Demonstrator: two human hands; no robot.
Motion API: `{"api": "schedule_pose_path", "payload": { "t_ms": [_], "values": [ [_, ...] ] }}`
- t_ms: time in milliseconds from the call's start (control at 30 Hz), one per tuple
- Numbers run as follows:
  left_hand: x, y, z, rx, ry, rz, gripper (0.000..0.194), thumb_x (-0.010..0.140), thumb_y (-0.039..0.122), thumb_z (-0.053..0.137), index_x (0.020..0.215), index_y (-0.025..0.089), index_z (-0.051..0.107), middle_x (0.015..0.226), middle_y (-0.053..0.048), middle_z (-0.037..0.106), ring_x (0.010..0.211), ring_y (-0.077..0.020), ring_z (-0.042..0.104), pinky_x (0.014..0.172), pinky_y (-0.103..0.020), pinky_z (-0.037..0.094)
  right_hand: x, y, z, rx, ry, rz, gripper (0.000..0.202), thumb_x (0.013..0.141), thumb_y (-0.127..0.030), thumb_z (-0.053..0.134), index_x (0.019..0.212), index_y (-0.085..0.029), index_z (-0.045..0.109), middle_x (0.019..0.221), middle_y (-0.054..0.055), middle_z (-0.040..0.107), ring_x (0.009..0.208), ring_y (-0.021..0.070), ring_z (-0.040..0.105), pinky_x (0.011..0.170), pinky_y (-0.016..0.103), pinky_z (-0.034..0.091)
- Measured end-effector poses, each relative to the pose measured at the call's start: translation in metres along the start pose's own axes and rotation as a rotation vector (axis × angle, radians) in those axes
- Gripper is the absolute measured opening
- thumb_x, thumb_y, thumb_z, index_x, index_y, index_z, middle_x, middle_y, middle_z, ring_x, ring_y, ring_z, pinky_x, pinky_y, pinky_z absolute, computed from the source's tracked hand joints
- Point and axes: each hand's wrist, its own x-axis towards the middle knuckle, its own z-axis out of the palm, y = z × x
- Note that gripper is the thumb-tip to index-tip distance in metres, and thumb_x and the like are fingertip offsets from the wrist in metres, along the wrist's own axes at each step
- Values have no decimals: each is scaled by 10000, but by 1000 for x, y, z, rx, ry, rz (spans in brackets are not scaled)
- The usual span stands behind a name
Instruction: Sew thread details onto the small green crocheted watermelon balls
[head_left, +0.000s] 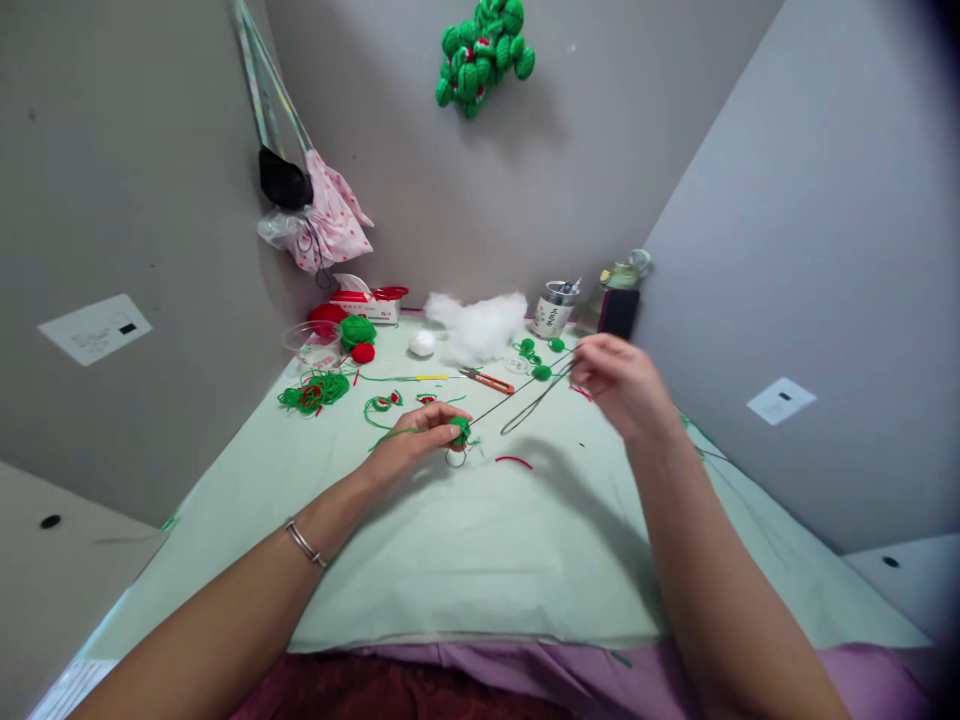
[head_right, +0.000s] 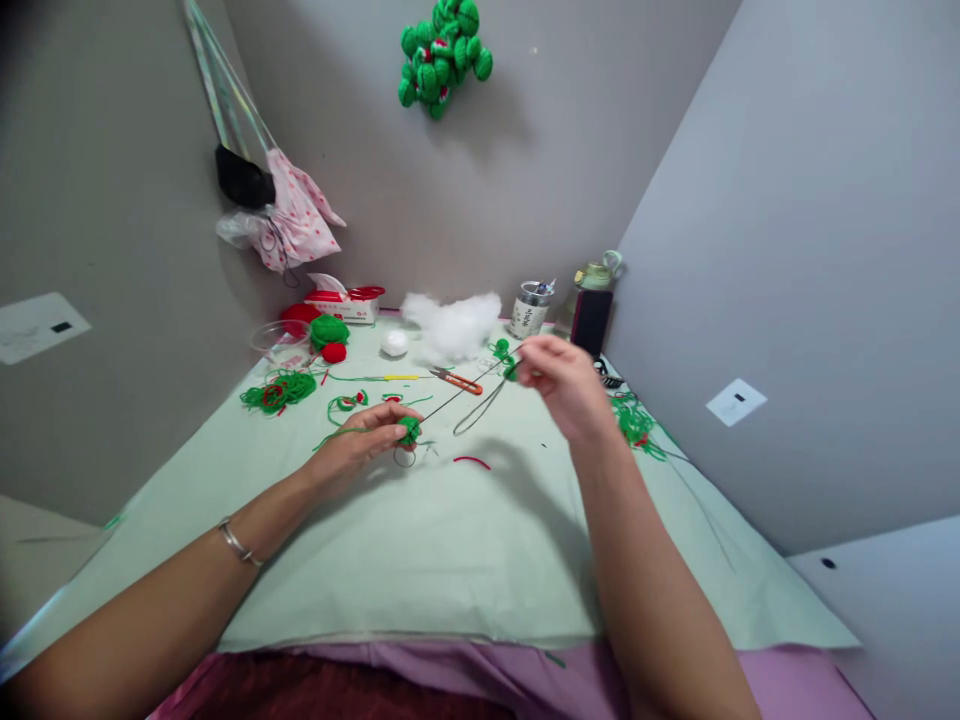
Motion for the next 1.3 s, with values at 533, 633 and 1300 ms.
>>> {"api": "schedule_pose_path", "payload": {
  "t_ms": [533, 633, 1300],
  "values": [
    [1, 4, 0, -78, 13, -2, 267, 794, 324, 694, 1010, 169, 716, 892, -44, 650, 793, -152, 612, 823, -317, 478, -13, 17, 2, -896, -235, -87, 302, 846, -451, 595, 818, -173, 712, 773, 34, 639, 675, 143, 546, 605, 254, 391],
    [2, 6, -3, -106, 60, 8, 263, 792, 324, 697, 1004, 169, 709, 897, -39, 655, 786, -143, 610, 811, -300, 482, -24, 30, 23, -1080, -553, -22, 209, 825, -396, 647, 856, -198, 710, 887, 40, 653, 721, 145, 561, 627, 248, 389],
    [-3, 18, -2, -252, 47, 70, 237, 802, 258, 663, 1006, 138, 677, 855, -41, 671, 751, -134, 618, 786, -282, 485, -60, 64, 85, -1238, -560, -399, 186, 909, -355, 561, 891, -170, 570, 948, 93, 598, 814, 192, 540, 703, 285, 404]
  ]
}}
